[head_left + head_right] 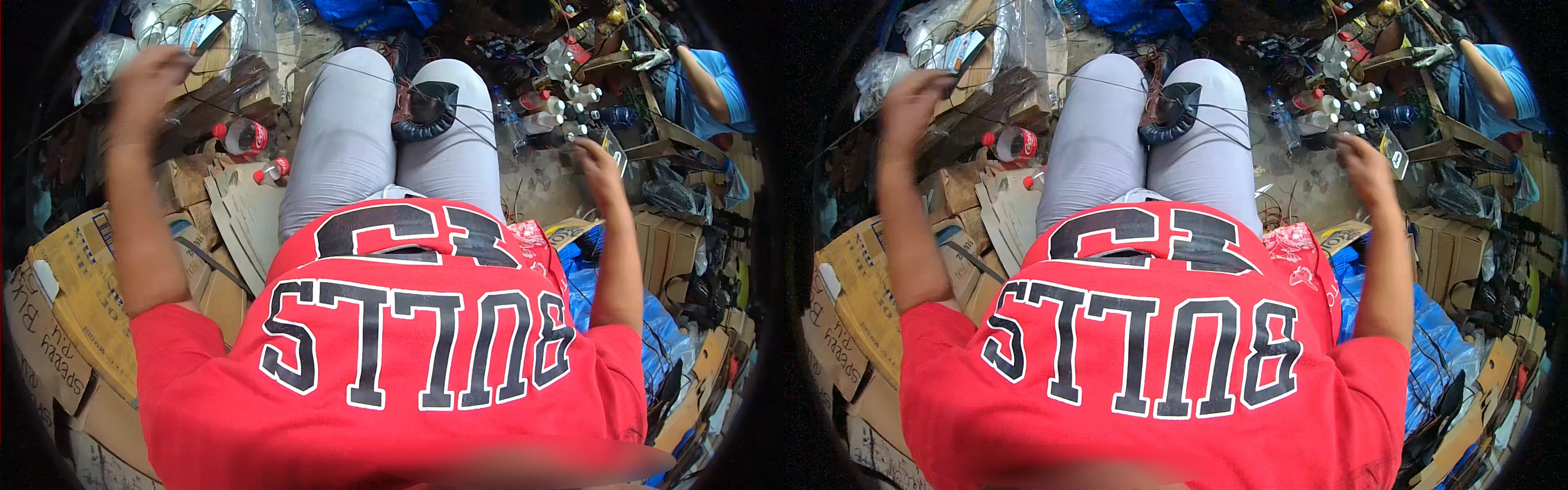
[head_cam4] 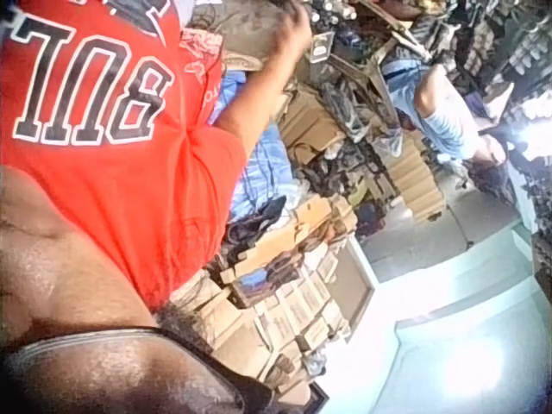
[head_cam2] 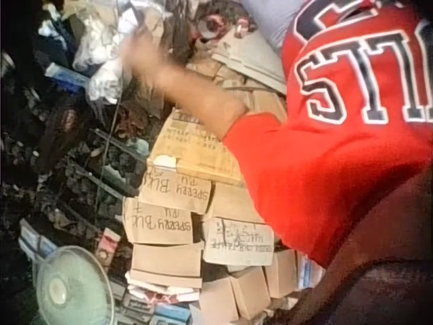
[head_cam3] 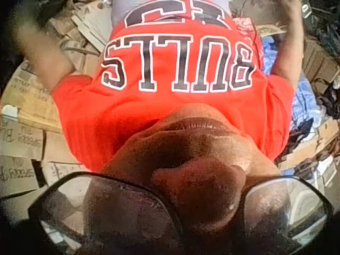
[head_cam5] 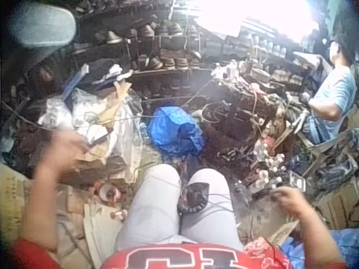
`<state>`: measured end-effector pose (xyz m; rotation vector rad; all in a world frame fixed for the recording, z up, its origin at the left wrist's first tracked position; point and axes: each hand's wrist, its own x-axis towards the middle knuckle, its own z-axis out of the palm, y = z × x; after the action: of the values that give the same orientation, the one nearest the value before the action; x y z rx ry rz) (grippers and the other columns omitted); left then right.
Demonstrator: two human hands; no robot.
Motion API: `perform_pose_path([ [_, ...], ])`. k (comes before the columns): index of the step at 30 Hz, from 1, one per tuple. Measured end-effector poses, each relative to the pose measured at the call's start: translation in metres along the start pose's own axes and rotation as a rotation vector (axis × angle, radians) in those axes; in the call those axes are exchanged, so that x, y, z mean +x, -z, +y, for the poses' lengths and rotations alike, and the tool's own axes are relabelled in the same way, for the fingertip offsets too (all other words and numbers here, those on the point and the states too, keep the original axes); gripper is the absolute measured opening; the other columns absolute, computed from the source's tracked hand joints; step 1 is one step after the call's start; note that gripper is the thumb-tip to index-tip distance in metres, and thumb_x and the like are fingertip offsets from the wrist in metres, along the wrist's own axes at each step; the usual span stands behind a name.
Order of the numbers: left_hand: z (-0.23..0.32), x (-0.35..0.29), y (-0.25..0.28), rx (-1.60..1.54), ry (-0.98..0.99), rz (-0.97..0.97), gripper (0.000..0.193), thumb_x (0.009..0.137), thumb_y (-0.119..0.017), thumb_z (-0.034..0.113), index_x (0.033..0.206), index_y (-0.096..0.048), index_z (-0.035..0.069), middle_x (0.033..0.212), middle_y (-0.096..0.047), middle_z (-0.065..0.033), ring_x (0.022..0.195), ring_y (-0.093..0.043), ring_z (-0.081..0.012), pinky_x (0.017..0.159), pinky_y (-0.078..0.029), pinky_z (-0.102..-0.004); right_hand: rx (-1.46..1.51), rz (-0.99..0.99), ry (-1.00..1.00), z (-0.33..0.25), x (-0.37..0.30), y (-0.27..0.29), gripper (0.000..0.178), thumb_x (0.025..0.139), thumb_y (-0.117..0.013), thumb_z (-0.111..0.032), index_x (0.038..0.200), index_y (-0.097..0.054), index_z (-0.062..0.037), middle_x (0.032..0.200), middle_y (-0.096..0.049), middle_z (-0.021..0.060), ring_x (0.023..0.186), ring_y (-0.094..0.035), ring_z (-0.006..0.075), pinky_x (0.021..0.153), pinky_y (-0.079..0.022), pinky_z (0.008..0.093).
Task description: The person is sewing or stitching a black shoe component by hand.
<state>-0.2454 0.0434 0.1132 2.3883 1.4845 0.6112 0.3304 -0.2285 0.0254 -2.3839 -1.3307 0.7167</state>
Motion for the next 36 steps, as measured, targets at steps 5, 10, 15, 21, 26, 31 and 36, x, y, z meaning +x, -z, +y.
perform_pose_path([
  [5, -0.178, -0.013, 0.199, 0.758, 0.605, 0.662, 0.043, 0.079, -0.061, 0.049, 0.110, -0.066, 0.020, 0.105, -0.067, -0.0070, 0.095, -0.063, -0.0222, 0.082, -0.046, -0.0324, -0.659, 0.258, -0.525, 0.238, -0.046, 0.113, 0.038, 0.082, -0.059, -0.036, 0.112, -0.063, -0.0128, 0.109, -0.063, 0.0140, 0.103, -0.058, 0.0311, 0.087, -0.044, 0.0364],
  [10, -0.047, -0.003, 0.025, -0.062, 0.497, 0.322, 0.026, 0.082, -0.064, 0.026, 0.100, -0.068, 0.007, 0.086, -0.066, -0.0077, 0.080, -0.060, -0.0189, 0.076, -0.045, -0.0315, -0.214, -0.017, -0.405, 0.181, -0.011, 0.035, 0.046, 0.083, -0.060, -0.035, 0.127, -0.054, -0.0234, 0.080, -0.065, 0.0106, 0.058, -0.058, 0.0173, 0.058, -0.046, 0.0314],
  [15, 0.137, -0.037, -0.131, -0.278, -0.403, -0.200, 0.047, 0.078, -0.066, 0.011, 0.124, -0.055, 0.010, 0.122, -0.056, -0.0128, 0.112, -0.055, -0.0270, 0.095, -0.042, -0.0338, 0.425, -0.301, 0.171, -0.055, -0.004, -0.063, 0.054, 0.086, -0.062, -0.023, 0.136, -0.043, -0.0141, 0.119, -0.057, 0.0091, 0.103, -0.052, 0.0140, 0.090, -0.041, 0.0283],
  [21, 0.132, -0.031, -0.162, -0.467, -0.250, -0.407, 0.018, 0.086, -0.060, 0.019, 0.087, -0.064, 0.002, 0.078, -0.063, -0.0073, 0.070, -0.057, -0.0174, 0.067, -0.045, -0.0303, 0.585, -0.520, 0.179, -0.119, -0.003, -0.080, 0.026, 0.087, -0.061, -0.031, 0.083, -0.061, -0.0051, 0.073, -0.052, -0.0048, 0.068, -0.045, 0.0053, 0.062, -0.037, 0.0219],
  [26, 0.015, -0.029, -0.133, -0.631, 0.178, -0.319, 0.022, 0.091, -0.056, 0.019, 0.078, -0.059, 0.002, 0.067, -0.051, 0.0041, 0.063, -0.044, -0.0050, 0.058, -0.037, -0.0212, 0.908, -0.340, -0.034, -0.030, 0.006, -0.046, 0.019, 0.086, -0.059, -0.027, 0.076, -0.055, -0.0115, 0.062, -0.037, -0.0075, 0.057, -0.033, 0.0049, 0.053, -0.027, 0.0226],
  [31, 0.015, -0.030, -0.144, -0.809, 0.212, -0.254, 0.023, 0.092, -0.055, 0.020, 0.101, -0.063, 0.000, 0.093, -0.062, -0.0039, 0.089, -0.055, -0.0104, 0.081, -0.042, -0.0240, 0.553, -0.465, -0.205, -0.018, 0.006, -0.043, 0.031, 0.089, -0.055, -0.025, 0.109, -0.062, -0.0020, 0.066, -0.046, -0.0026, 0.060, -0.041, 0.0085, 0.057, -0.038, 0.0240],
  [36, 0.119, -0.005, -0.148, -0.497, -0.333, -0.202, 0.035, 0.080, -0.065, 0.012, 0.114, -0.060, 0.005, 0.121, -0.058, -0.0098, 0.115, -0.051, -0.0193, 0.097, -0.038, -0.0303, -0.087, -0.164, 0.265, -0.048, 0.014, -0.044, 0.029, 0.086, -0.056, -0.009, 0.113, -0.061, -0.0039, 0.084, -0.056, 0.0111, 0.072, -0.056, 0.0156, 0.071, -0.047, 0.0281],
])
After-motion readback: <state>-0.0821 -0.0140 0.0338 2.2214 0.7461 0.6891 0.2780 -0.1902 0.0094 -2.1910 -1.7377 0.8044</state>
